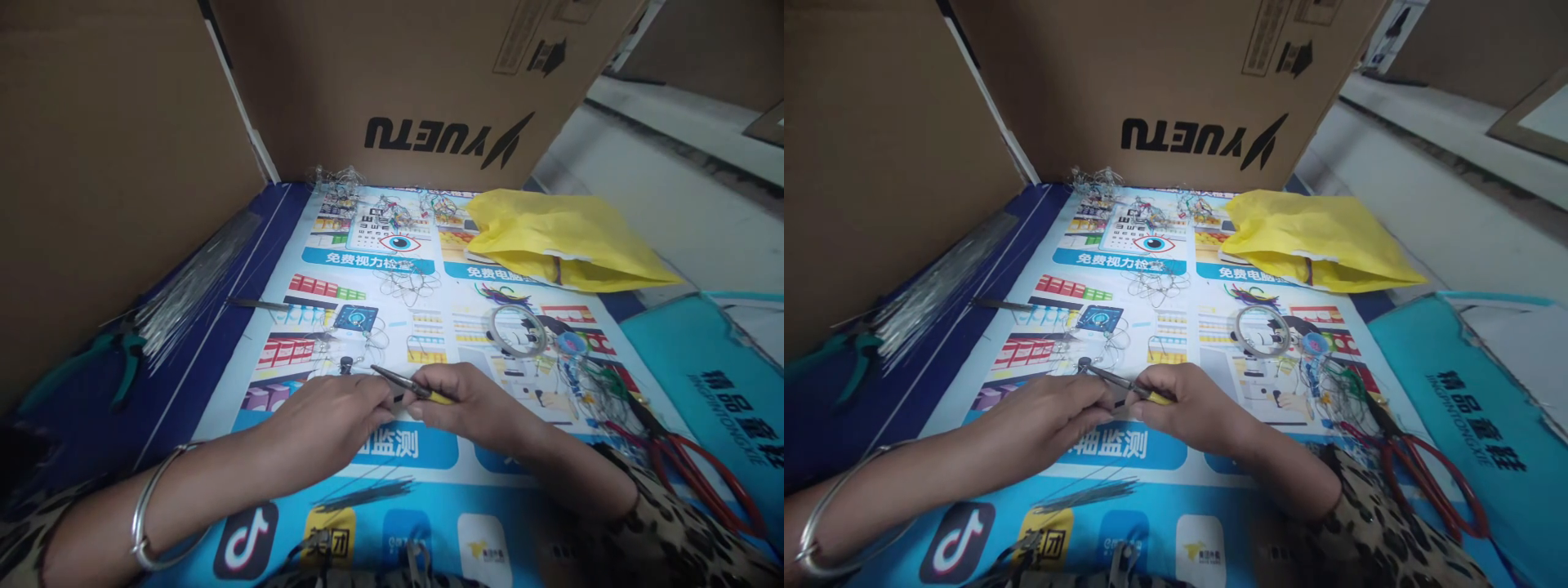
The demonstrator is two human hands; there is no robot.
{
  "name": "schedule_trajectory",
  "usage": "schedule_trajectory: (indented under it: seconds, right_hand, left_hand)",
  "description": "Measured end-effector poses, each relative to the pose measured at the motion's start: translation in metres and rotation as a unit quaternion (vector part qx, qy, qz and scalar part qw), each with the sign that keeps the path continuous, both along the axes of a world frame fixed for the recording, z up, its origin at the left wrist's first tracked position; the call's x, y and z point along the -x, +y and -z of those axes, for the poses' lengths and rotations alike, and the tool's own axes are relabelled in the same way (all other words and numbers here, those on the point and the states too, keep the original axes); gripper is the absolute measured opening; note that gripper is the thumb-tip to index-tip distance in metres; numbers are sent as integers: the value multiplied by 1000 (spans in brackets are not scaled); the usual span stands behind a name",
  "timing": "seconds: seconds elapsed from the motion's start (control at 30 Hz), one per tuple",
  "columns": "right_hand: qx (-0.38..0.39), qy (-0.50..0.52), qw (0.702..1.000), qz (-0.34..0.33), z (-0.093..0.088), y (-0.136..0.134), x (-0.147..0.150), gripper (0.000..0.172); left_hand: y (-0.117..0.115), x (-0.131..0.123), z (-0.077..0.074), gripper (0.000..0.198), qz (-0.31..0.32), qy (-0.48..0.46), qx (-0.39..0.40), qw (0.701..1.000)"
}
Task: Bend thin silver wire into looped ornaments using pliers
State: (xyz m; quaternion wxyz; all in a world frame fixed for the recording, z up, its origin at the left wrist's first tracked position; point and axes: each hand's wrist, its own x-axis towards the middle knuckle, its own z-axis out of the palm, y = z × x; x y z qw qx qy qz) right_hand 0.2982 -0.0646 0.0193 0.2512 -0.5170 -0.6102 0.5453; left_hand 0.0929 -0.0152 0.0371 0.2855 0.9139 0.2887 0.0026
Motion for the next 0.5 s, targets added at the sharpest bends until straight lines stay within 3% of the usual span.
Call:
schedule_trajectory:
  seconds: [0.17, 0.33, 0.5]
  right_hand:
    - [-39, -9, 999, 31, -6, 1, 0, 7]
    - [-14, -11, 998, 54, -9, 4, -6, 8]
    - [-26, -35, 999, 11, -12, 5, -13, 13]
  left_hand:
    - [7, 1, -4, 20, 15, -13, 39, 999]
    - [14, 3, -9, 20, 30, 21, 22, 999]
    - [17, 6, -12, 16, 61, 80, 19, 995]
